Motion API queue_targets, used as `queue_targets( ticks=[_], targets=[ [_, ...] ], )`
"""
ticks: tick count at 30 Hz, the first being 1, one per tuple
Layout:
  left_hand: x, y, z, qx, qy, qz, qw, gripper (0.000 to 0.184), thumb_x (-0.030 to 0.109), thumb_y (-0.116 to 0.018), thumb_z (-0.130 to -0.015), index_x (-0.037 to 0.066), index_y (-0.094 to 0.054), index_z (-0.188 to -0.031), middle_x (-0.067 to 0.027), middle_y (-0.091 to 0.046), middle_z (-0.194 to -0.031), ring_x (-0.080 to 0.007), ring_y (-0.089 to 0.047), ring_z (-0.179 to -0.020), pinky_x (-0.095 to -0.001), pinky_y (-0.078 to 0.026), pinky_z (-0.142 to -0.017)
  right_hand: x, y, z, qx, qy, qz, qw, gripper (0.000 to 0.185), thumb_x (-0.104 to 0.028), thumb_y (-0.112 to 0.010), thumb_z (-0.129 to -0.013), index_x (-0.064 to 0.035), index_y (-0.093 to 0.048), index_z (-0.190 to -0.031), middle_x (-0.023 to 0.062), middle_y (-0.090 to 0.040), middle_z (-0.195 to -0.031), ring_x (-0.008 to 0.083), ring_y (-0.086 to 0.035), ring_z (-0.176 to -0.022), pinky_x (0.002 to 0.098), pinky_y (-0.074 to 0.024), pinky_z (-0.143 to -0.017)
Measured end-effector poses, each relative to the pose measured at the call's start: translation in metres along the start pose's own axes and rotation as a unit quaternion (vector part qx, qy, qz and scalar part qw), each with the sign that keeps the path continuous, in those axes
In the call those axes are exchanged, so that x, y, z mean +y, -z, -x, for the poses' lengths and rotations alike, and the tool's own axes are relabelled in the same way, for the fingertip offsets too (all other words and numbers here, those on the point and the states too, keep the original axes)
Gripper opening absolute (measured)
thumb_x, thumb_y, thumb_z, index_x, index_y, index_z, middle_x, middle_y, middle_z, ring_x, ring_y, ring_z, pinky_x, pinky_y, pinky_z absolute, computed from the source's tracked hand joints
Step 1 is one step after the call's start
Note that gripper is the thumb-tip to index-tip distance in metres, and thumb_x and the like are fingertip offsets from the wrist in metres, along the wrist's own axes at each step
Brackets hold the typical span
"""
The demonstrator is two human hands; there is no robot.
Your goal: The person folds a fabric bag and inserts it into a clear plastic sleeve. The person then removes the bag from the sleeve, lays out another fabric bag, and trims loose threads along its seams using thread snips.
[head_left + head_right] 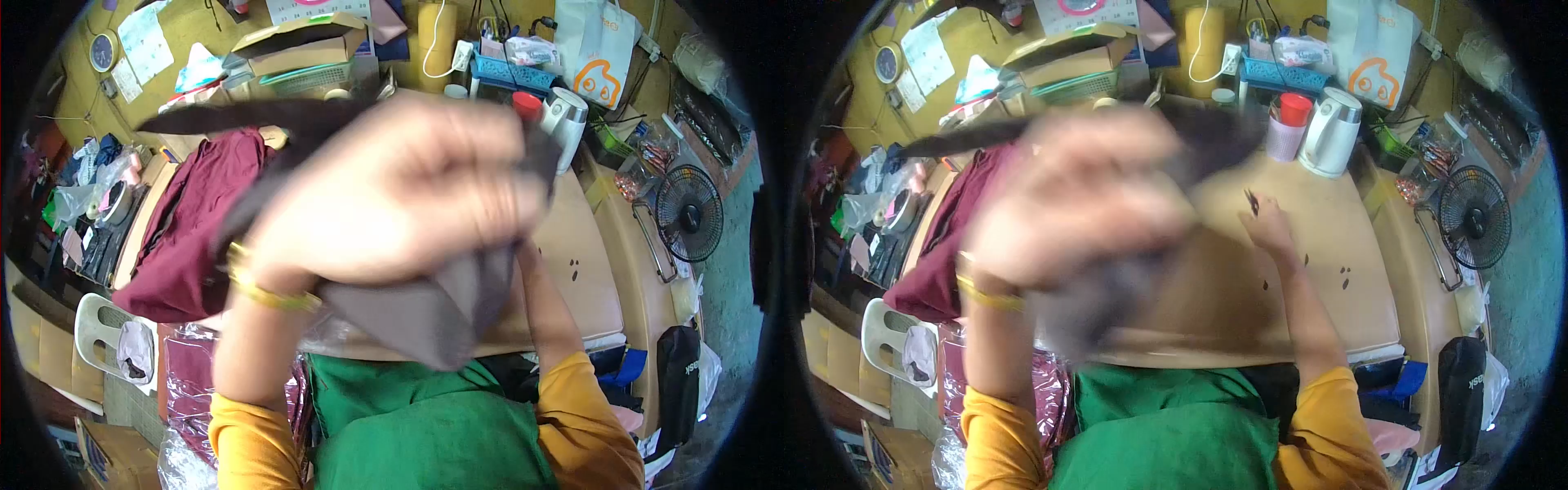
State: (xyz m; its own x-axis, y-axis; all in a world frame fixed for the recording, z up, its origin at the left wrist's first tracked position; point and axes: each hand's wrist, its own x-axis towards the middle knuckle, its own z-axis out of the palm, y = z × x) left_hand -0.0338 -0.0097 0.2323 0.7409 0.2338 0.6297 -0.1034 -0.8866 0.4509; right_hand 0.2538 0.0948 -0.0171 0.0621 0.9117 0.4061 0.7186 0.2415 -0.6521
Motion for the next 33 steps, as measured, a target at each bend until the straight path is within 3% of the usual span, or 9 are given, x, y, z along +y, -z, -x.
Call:
queue_targets(
  ticks=[2, 4, 7, 11, 13, 16, 22, 27, 33],
  targets=[
    [-0.020, -0.054, 0.016, -0.020, 0.111, 0.065, 0.991, 0.020, 0.018, -0.062, -0.088, -0.001, -0.060, -0.093, -0.0200, -0.061, -0.085, -0.0371, -0.062, -0.077, -0.0439, -0.050, -0.072, 0.023, -0.008, 0.013, -0.014, 0.037, 0.057, 0.998, 0.050, -0.026, -0.070, -0.086, -0.0071, -0.056, -0.130, 0.0206, -0.057, -0.114, 0.0361, -0.059, -0.102, 0.0444, -0.0473, -0.089],
    [-0.040, -0.107, 0.062, -0.145, 0.254, -0.049, 0.955, 0.037, 0.030, -0.065, -0.091, 0.000, -0.062, -0.113, -0.0224, -0.062, -0.125, -0.0391, -0.052, -0.127, -0.0514, -0.040, -0.103, 0.015, -0.013, 0.027, -0.028, -0.020, 0.210, 0.977, 0.046, -0.026, -0.070, -0.087, -0.0101, -0.059, -0.129, 0.0184, -0.052, -0.125, 0.0352, -0.057, -0.112, 0.0452, -0.0464, -0.092],
    [-0.069, -0.186, 0.140, -0.159, 0.368, -0.019, 0.916, 0.037, 0.036, -0.071, -0.087, 0.004, -0.052, -0.093, -0.0269, -0.037, -0.150, -0.0489, -0.042, -0.131, -0.0527, -0.038, -0.107, 0.004, -0.014, 0.022, -0.050, -0.087, -0.112, 0.989, 0.040, -0.023, -0.069, -0.089, -0.0094, -0.061, -0.125, 0.0154, -0.053, -0.126, 0.0284, -0.054, -0.121, 0.0393, -0.0458, -0.093],
    [-0.070, -0.199, 0.160, -0.097, 0.309, -0.040, 0.945, 0.043, 0.037, -0.075, -0.083, 0.007, -0.047, -0.100, -0.0272, -0.033, -0.152, -0.0479, -0.042, -0.131, -0.0496, -0.040, -0.106, -0.034, -0.010, 0.031, -0.154, -0.128, -0.304, 0.931, 0.042, -0.026, -0.073, -0.086, -0.0087, -0.062, -0.123, 0.0157, -0.052, -0.132, 0.0273, -0.050, -0.127, 0.0372, -0.0440, -0.097],
    [-0.067, -0.200, 0.161, -0.077, 0.293, -0.042, 0.952, 0.045, 0.037, -0.076, -0.083, 0.008, -0.046, -0.101, -0.0264, -0.032, -0.153, -0.0481, -0.041, -0.131, -0.0497, -0.040, -0.105, -0.080, -0.002, 0.056, -0.308, 0.097, -0.182, 0.929, 0.051, -0.024, -0.078, -0.077, -0.0072, -0.060, -0.122, 0.0143, -0.052, -0.133, 0.0246, -0.049, -0.123, 0.0364, -0.0384, -0.103],
    [-0.060, -0.200, 0.159, -0.114, 0.369, 0.018, 0.922, 0.045, 0.038, -0.075, -0.083, 0.008, -0.046, -0.100, -0.0241, -0.033, -0.152, -0.0492, -0.037, -0.135, -0.0514, -0.038, -0.108, -0.082, -0.028, 0.075, -0.267, 0.287, 0.025, 0.920, 0.035, -0.019, -0.079, -0.073, -0.0091, -0.066, -0.105, 0.0166, -0.055, -0.127, 0.0334, -0.050, -0.122, 0.0382, -0.0409, -0.101],
    [-0.047, -0.212, 0.164, -0.027, 0.290, -0.167, 0.942, 0.048, 0.038, -0.076, -0.080, 0.009, -0.050, -0.109, -0.0185, -0.041, -0.148, -0.0426, -0.038, -0.136, -0.0542, -0.035, -0.107, -0.042, -0.059, 0.053, -0.209, 0.076, -0.150, 0.963, 0.016, -0.008, -0.072, -0.081, -0.0002, -0.064, -0.093, 0.0111, -0.064, -0.092, 0.0240, -0.062, -0.086, 0.0338, -0.0478, -0.080],
    [-0.048, -0.215, 0.162, -0.033, 0.299, -0.196, 0.933, 0.041, 0.039, -0.070, -0.084, 0.008, -0.052, -0.104, -0.0179, -0.046, -0.144, -0.0388, -0.046, -0.128, -0.0516, -0.038, -0.101, -0.028, -0.065, 0.053, -0.211, 0.021, -0.200, 0.957, 0.014, -0.009, -0.068, -0.088, 0.0022, -0.065, -0.096, 0.0081, -0.070, -0.095, 0.0128, -0.062, -0.087, 0.0295, -0.0485, -0.080],
    [-0.050, -0.215, 0.161, -0.026, 0.309, -0.197, 0.930, 0.032, 0.031, -0.070, -0.086, 0.007, -0.053, -0.100, -0.0163, -0.048, -0.143, -0.0385, -0.045, -0.131, -0.0497, -0.039, -0.102, -0.029, -0.066, 0.056, -0.182, 0.024, -0.230, 0.956, 0.022, -0.019, -0.071, -0.087, 0.0008, -0.067, -0.096, 0.0136, -0.070, -0.086, 0.0226, -0.067, -0.083, 0.0350, -0.0495, -0.078]
  ],
)
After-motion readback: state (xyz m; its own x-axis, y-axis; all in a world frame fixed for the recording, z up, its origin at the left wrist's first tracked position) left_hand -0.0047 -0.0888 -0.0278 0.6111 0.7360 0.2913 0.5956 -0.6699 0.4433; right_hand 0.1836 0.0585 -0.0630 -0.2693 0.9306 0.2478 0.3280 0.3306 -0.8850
